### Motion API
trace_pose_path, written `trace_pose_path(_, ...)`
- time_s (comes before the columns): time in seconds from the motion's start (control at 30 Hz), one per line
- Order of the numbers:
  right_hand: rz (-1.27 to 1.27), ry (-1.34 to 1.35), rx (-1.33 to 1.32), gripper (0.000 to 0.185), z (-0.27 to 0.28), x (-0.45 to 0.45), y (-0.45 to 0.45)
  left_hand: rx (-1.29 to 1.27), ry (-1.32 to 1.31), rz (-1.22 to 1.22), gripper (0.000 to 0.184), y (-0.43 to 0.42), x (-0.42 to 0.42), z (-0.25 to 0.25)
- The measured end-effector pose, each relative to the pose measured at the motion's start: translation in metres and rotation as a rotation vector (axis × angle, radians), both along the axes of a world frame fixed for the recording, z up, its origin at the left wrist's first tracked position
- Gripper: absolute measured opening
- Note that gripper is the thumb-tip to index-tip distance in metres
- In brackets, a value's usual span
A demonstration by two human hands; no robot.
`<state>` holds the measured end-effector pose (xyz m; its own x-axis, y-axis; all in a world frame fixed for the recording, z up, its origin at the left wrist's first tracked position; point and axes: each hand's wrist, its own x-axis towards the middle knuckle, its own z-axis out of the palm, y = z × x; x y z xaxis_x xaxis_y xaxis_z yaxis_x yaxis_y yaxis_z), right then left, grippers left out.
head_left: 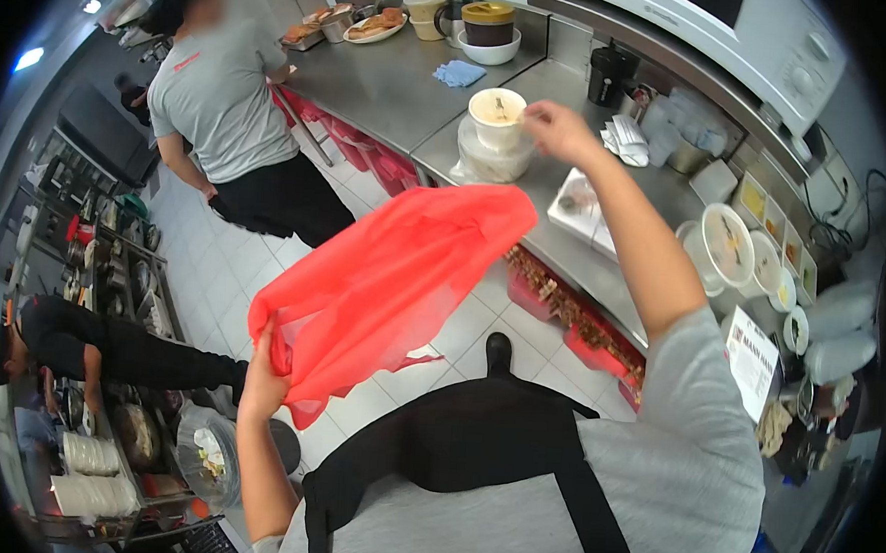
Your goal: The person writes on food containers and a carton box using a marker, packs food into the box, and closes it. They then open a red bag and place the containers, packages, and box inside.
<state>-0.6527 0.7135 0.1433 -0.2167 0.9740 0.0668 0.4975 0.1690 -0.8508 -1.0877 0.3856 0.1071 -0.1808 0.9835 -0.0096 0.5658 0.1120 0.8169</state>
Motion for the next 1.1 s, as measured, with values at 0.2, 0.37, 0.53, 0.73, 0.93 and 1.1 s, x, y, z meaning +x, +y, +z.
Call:
trace_pose_path(0.2, -0.004, 0.279, -0.47, 0.022, -0.025, 0.02, 0.14, 0.023, 0.21, 0.143, 0.092, 0.041, -0.015, 0.01)
trace_pose_path(0.37, 0.025, 0.349, -0.465, 0.012, -0.011, 0.043, 0.165, 0.026, 0.242, 0.319, 0.091, 0.047, -0.008, -0.002)
trace_pose_path(0.53, -0.232, 0.43, -0.356, 0.013, -0.018, 0.107, 0.21, -0.062, 0.344, 0.356, 0.093, 0.057, -0.008, 0.006)
trace_pose_path(0.73, -0.523, 0.104, -0.361, 0.019, -0.094, 0.149, 0.238, 0.012, 0.247, 0.258, 0.093, 0.104, -0.005, 0.035)
trace_pose_path(0.93, 0.003, -0.206, 0.202, 0.038, -0.037, 0.063, 0.149, 0.029, -0.119, 0.164, 0.101, 0.148, -0.016, 0.083)
trace_pose_path(1.1, 0.472, -0.419, 0.39, 0.032, -0.024, -0.015, 0.105, 0.141, -0.212, -0.032, 0.103, 0.196, -0.011, 0.115)
